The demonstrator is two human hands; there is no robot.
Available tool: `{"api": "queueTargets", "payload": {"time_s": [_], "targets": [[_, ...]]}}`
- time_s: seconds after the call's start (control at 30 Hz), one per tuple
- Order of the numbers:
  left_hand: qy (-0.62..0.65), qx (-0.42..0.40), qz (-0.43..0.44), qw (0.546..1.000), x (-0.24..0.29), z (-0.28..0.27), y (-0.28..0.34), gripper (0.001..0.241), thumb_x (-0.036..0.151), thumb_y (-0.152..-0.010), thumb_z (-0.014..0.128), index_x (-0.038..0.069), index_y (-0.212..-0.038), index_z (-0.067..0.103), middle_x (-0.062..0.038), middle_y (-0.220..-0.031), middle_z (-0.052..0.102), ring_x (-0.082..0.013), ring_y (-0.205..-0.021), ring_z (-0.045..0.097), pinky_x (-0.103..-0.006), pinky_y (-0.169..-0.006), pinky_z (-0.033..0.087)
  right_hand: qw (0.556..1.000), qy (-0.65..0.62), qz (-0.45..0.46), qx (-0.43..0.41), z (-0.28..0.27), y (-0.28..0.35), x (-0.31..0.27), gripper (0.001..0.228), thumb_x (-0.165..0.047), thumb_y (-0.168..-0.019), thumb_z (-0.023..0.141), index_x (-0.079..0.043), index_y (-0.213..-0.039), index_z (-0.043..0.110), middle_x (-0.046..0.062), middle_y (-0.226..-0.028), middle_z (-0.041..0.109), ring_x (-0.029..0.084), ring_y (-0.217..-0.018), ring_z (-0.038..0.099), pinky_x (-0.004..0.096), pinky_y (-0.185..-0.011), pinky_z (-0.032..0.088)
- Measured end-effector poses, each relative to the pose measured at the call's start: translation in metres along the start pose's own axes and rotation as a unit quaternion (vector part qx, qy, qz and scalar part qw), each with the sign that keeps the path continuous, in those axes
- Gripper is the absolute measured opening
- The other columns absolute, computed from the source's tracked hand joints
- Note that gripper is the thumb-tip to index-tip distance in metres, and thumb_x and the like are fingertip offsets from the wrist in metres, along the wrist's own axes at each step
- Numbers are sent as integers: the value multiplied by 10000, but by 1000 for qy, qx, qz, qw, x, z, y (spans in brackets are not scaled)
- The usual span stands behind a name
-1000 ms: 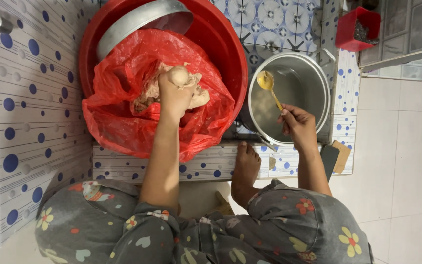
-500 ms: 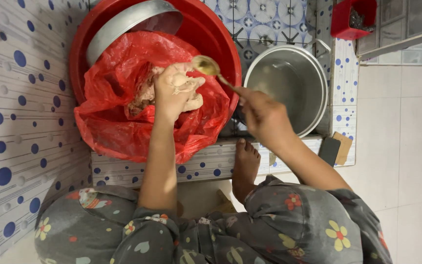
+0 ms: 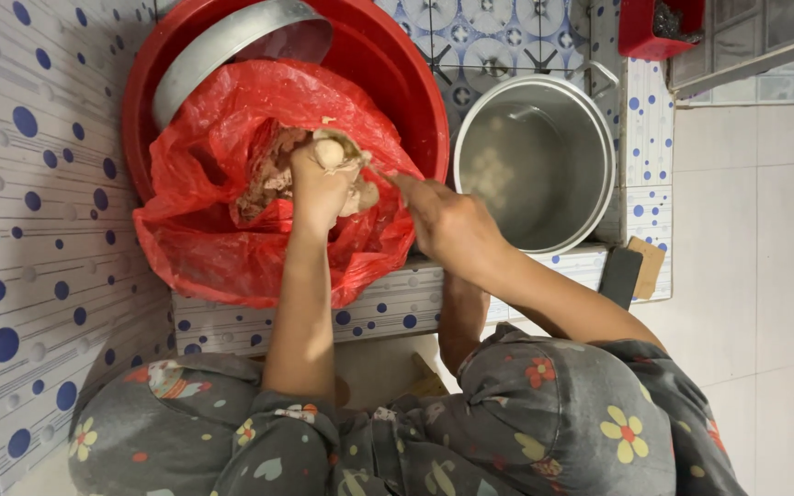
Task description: Scooping meat paste from a basin into a pot of boiling water to make meatballs
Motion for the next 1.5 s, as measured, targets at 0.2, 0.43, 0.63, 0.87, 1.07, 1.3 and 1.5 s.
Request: {"api": "queueTargets", "payload": {"time_s": [0.2,0.43,0.63,0.87,1.07,1.3,1.5], "targets": [[-351,-8,-10,936,-31,-12,-9,114,176,-841,686,147,-892,783,-87,-728,727,-323,-822,749,-451,-685,593,898,-362,218,-122,6,0,34,211,-36,-984,586,-24,-1119,748,81,-591,678,125,-492,561,273,-482,471],[-372,-15,67,926,-71,-16,-28,78,125,-848,757,57,-858,792,-204,-761,736,-460,-817,711,-528,-740,560,705,-591,391,-41,-8,35,85,224,29,-938,627,76,-1152,675,166,-550,561,43,-306,420,185,-248,299],[-234,26,-50,971,-113,-23,-49,121,107,-820,861,62,-878,765,-189,-757,720,-366,-706,729,-514,-501,604,871,-336,357,41,32,106,206,196,-14,-982,646,65,-1148,712,130,-586,646,111,-331,516,235,-302,337],[-243,41,52,968,-114,-32,-37,214,112,-779,893,48,-751,690,-180,-588,607,-333,-603,682,-407,-473,505,928,-20,369,-48,97,164,283,236,-122,-937,667,-162,-1119,812,118,-884,778,377,-836,746,465,-739,585],[-128,23,26,991,-70,-27,-23,275,41,-813,877,27,-716,620,-138,-586,569,-231,-542,604,-386,-418,473,885,-202,414,64,65,131,243,198,-88,-992,625,-55,-1162,721,112,-748,728,212,-541,641,341,-517,501],[169,30,-28,985,16,-12,5,464,-32,-839,864,105,-701,442,12,-687,475,-102,-576,533,-197,-519,443,890,-387,237,47,48,89,175,280,28,-932,540,-22,-1197,617,129,-772,700,220,-634,684,301,-630,513],[293,-107,-67,948,43,-17,8,402,509,-1011,602,223,-756,480,78,-654,421,-53,-516,445,-184,-501,424,975,-147,149,-68,11,34,58,193,-76,-928,664,-92,-1105,739,171,-831,771,411,-789,745,470,-688,595]]}}
Point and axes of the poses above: each hand's wrist, its own y-axis away from the middle knuckle, its own z-axis out of the palm, x = y × z, the point moved 1 cm from there along -y, towards the middle knuckle
